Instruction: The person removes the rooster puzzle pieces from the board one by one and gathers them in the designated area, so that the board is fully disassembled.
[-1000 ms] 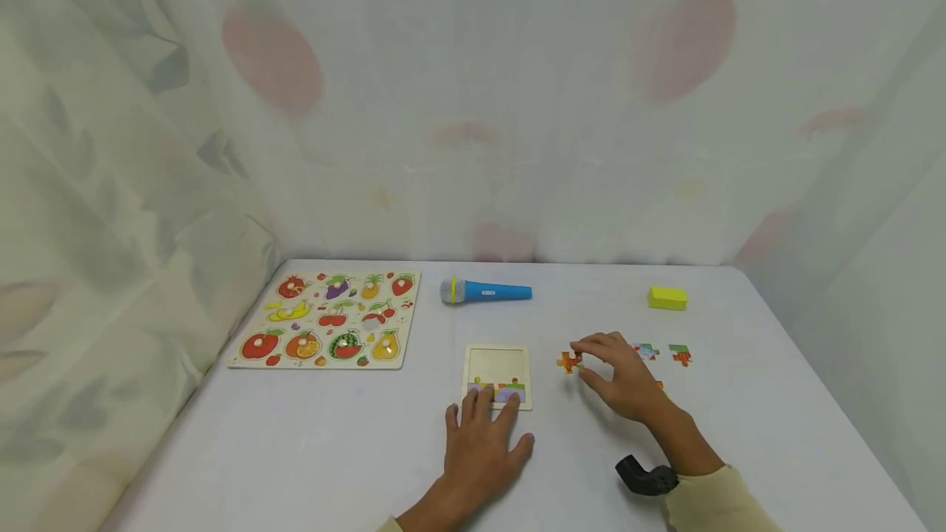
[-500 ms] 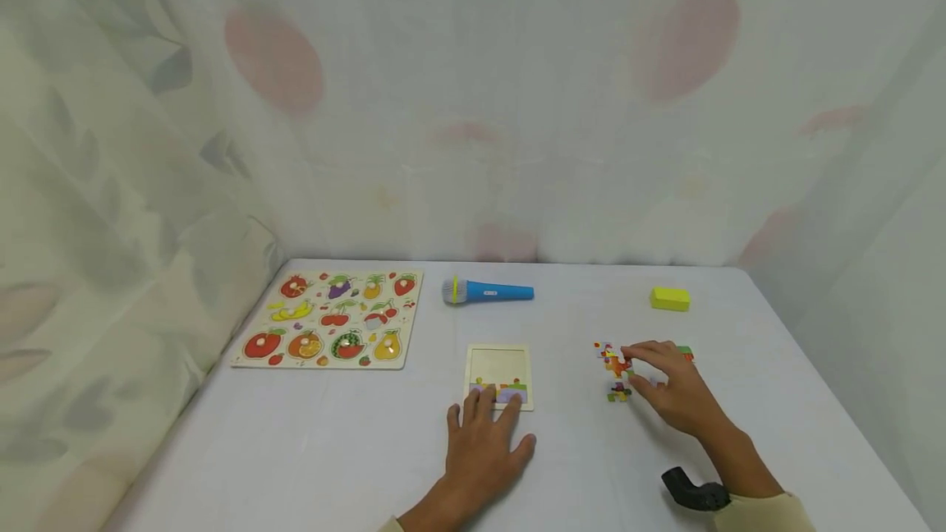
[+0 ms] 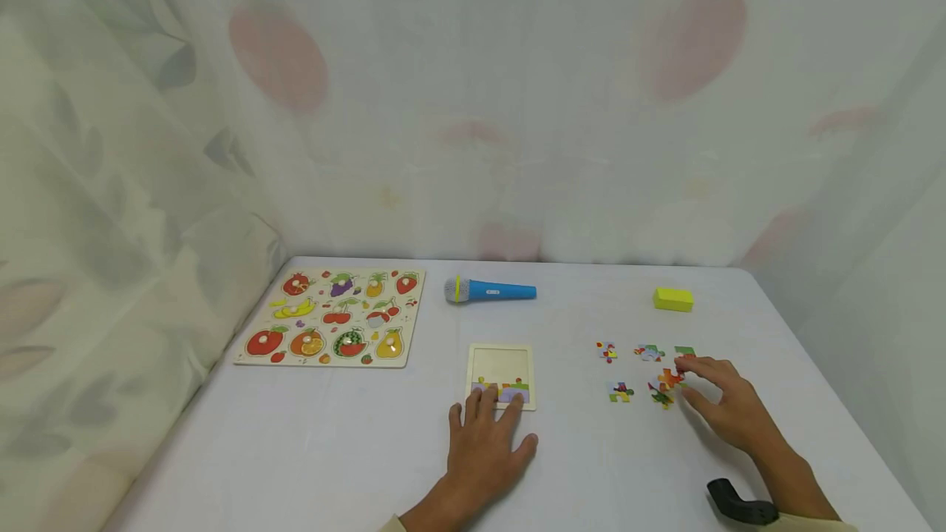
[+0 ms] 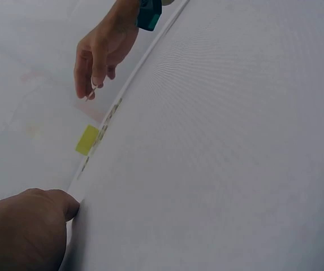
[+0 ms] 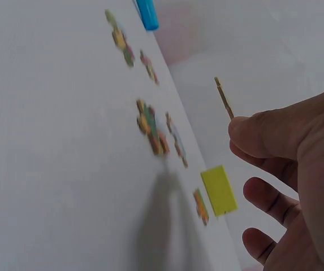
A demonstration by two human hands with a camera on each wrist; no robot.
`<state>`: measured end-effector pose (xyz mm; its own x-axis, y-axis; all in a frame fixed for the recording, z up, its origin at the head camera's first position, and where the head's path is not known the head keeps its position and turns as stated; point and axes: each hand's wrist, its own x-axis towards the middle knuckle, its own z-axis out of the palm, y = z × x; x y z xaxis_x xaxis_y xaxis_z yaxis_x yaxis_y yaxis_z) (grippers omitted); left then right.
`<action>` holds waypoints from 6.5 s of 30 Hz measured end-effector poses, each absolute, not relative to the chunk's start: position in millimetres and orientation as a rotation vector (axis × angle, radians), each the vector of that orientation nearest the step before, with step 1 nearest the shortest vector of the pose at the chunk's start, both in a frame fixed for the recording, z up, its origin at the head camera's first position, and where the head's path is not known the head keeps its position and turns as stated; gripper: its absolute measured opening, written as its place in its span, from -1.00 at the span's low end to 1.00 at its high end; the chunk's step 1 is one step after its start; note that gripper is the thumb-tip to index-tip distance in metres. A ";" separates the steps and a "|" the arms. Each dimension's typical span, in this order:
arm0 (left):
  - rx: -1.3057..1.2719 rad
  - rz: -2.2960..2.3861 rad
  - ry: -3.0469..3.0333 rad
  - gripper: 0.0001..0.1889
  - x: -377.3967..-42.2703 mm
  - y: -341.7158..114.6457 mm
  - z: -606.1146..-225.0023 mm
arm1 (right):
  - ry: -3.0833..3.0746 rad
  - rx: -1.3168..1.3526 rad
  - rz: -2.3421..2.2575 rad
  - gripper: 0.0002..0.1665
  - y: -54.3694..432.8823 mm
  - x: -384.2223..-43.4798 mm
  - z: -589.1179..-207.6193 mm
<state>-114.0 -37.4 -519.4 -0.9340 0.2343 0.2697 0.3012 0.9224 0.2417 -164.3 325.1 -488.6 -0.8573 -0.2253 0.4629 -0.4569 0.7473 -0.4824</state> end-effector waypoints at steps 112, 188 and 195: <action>-0.351 -0.661 -2.931 -0.21 -171.2 -110.0 -515.8 | -2.477 0.884 1.352 -0.53 146.0 -204.9 -476.4; -0.369 -0.609 -2.914 -0.17 -172.2 -112.3 -519.3 | -2.809 1.209 0.884 -0.35 78.0 -208.9 -506.7; -0.367 -0.618 -2.908 -0.18 -171.5 -113.8 -519.0 | -2.787 1.233 0.828 -0.37 76.6 -209.2 -504.6</action>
<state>-171.5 -113.8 -519.0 -0.9594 0.2068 0.1916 0.2668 0.8855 0.3803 -209.2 76.6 -504.6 -0.6948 -0.6936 0.1901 -0.6849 0.5576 -0.4691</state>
